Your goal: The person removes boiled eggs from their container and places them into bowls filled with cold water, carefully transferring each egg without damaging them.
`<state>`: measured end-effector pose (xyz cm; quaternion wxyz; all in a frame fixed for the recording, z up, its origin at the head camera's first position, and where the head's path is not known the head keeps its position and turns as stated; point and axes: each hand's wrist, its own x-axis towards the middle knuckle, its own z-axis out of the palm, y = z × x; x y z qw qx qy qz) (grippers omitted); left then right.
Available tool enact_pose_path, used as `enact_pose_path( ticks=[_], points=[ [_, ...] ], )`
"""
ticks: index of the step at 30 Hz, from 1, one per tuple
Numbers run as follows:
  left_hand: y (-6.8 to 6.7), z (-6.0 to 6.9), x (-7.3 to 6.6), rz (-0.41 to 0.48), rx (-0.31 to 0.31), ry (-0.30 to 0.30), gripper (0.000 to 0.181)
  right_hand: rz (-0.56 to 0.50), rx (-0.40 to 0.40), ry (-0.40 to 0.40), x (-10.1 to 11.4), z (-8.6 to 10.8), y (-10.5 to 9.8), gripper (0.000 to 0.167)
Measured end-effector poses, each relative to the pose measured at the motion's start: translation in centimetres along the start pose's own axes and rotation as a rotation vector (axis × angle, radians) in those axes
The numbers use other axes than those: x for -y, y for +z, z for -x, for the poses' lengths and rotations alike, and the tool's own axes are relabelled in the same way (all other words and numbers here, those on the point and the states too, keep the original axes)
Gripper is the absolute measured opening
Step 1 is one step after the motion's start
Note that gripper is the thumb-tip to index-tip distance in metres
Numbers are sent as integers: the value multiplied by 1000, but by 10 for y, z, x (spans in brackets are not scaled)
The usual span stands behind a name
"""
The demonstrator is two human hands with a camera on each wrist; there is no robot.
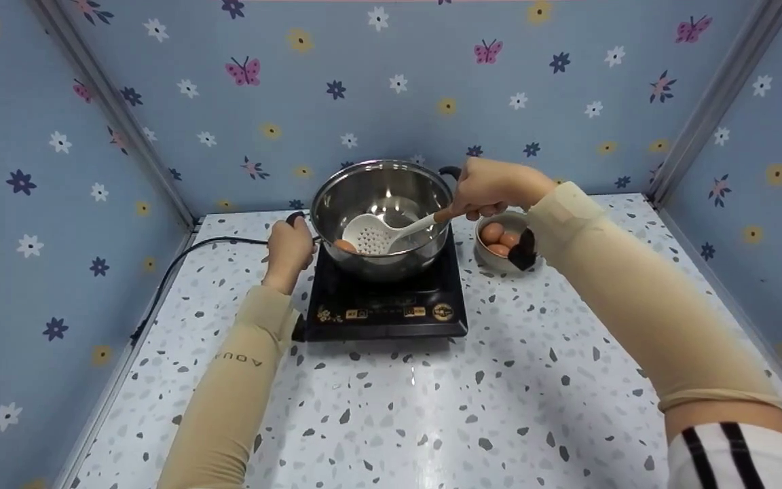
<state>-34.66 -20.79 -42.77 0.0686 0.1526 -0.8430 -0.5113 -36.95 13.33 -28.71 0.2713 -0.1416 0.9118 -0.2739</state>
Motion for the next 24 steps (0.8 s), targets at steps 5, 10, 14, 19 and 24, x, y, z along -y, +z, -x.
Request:
enact_pose_path(
  ticks=[5,10,14,19,24],
  points=[
    [0,0,-1,-9,-7,9,36,-81,22,19,-9,-3,3,22],
    [1,-1,-2,-16,-15,5,35,-207,44,38,-19,-2,4,15],
    [2,-1,-2,0,-11,4,34,-292,64,37,-27,0,5,17],
    [2,-1,0,18,-3,0,33,-387,71,27,-36,2,10,17],
    [2,-1,1,21,-11,-5,32,-483,50,20,-43,1,17,20]
  ],
)
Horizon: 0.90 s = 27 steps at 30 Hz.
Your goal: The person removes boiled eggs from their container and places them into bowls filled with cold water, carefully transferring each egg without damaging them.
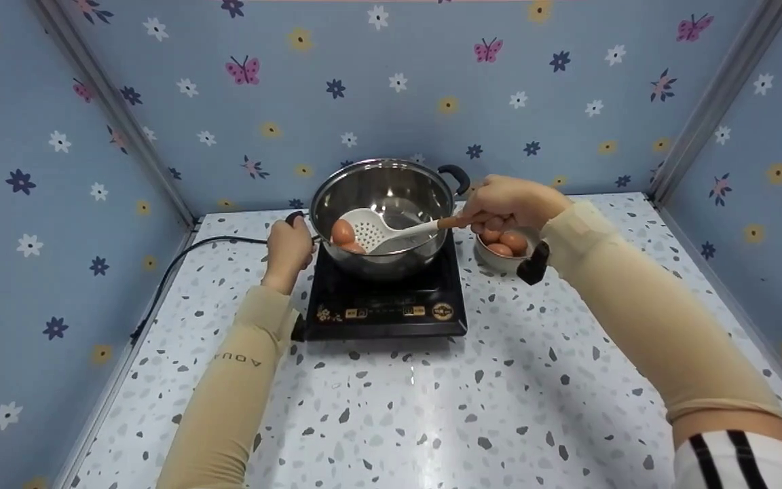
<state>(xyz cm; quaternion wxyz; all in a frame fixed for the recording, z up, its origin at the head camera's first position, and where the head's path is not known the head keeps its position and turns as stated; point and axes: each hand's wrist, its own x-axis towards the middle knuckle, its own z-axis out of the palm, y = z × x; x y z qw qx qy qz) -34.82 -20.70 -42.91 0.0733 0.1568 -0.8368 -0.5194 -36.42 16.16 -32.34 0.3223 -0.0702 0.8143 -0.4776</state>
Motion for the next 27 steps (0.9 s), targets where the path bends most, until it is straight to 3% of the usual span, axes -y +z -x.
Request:
enact_pose_path(
  ticks=[7,14,27],
  points=[
    [0,1,-1,-5,13,-1,32,-82,-45,17,-8,3,-3,24],
    [-1,1,-1,1,24,-7,35,-72,-93,3,-10,6,-6,15],
    [-3,2,2,2,43,23,39,-122,-92,13,-15,13,-12,20]
  ],
)
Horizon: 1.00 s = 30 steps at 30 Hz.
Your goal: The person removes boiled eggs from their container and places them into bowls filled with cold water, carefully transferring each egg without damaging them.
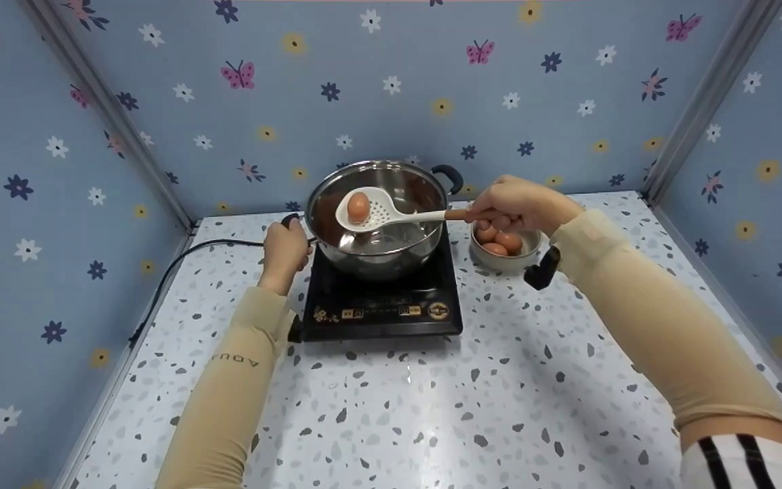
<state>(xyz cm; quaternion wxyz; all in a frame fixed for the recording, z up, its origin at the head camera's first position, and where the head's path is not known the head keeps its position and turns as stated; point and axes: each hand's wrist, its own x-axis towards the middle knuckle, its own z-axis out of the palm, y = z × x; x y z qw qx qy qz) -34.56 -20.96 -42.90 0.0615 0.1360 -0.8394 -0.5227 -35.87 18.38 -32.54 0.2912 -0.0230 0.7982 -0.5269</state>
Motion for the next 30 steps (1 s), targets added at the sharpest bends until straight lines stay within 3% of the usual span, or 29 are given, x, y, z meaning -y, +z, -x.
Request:
enact_pose_path(
  ticks=[15,23,30],
  points=[
    [-1,0,2,-10,0,-10,37,-7,-35,11,-3,12,-12,19],
    [0,0,1,1,-1,-15,35,-65,-31,6,-7,20,-21,19],
    [0,0,-1,-6,-5,-15,37,-31,-64,2,-10,29,-30,19]
  ],
)
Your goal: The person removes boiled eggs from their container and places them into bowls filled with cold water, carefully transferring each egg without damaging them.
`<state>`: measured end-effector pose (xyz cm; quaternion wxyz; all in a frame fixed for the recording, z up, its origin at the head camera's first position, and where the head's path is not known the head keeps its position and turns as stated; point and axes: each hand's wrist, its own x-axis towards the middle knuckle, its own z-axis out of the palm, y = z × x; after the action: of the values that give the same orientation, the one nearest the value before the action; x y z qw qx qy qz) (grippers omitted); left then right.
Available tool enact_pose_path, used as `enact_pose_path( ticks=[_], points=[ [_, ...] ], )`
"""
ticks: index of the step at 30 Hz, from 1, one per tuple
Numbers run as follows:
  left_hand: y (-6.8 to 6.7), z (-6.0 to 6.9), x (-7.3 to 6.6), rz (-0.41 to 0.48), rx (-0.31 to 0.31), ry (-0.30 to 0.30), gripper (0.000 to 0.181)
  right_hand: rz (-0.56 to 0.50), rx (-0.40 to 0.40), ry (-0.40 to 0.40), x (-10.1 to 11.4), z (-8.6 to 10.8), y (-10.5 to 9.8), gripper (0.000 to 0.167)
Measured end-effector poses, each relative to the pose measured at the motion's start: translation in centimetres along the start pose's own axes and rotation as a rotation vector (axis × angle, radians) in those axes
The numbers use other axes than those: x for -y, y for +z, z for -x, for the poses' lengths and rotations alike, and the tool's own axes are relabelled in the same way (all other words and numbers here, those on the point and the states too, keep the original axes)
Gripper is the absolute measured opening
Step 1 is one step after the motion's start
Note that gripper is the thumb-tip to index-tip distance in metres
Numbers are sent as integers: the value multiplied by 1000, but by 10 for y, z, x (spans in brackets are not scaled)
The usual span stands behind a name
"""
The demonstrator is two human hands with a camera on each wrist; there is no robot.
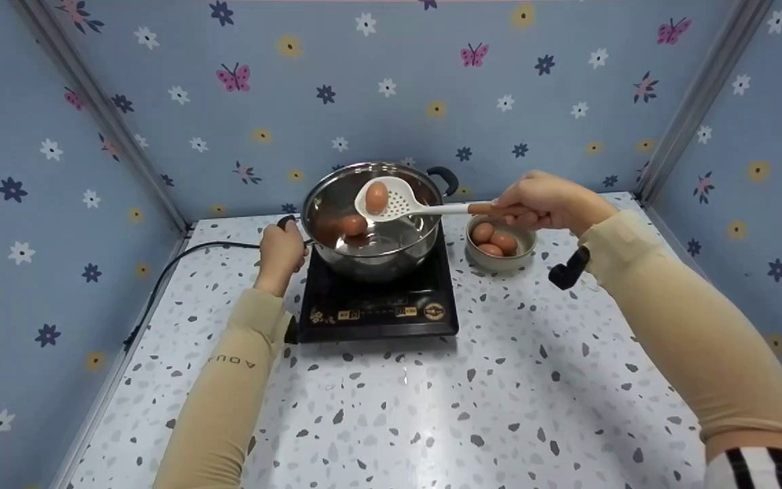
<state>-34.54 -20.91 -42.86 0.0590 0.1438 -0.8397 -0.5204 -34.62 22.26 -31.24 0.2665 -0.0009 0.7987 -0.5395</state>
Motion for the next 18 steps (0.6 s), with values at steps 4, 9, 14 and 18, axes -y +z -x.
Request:
enact_pose_path(
  ticks=[4,9,14,18],
  points=[
    [-1,1,1,10,16,11,36,-9,14,-24,-3,4,-5,24],
    [-2,1,1,1,24,14,40,16,10,-31,-5,10,-11,25],
    [-1,0,2,-6,19,18,40,27,9,-37,-6,17,-17,25],
    [-1,-1,1,-12,16,8,40,32,3,-38,-8,21,-21,24]
  ],
)
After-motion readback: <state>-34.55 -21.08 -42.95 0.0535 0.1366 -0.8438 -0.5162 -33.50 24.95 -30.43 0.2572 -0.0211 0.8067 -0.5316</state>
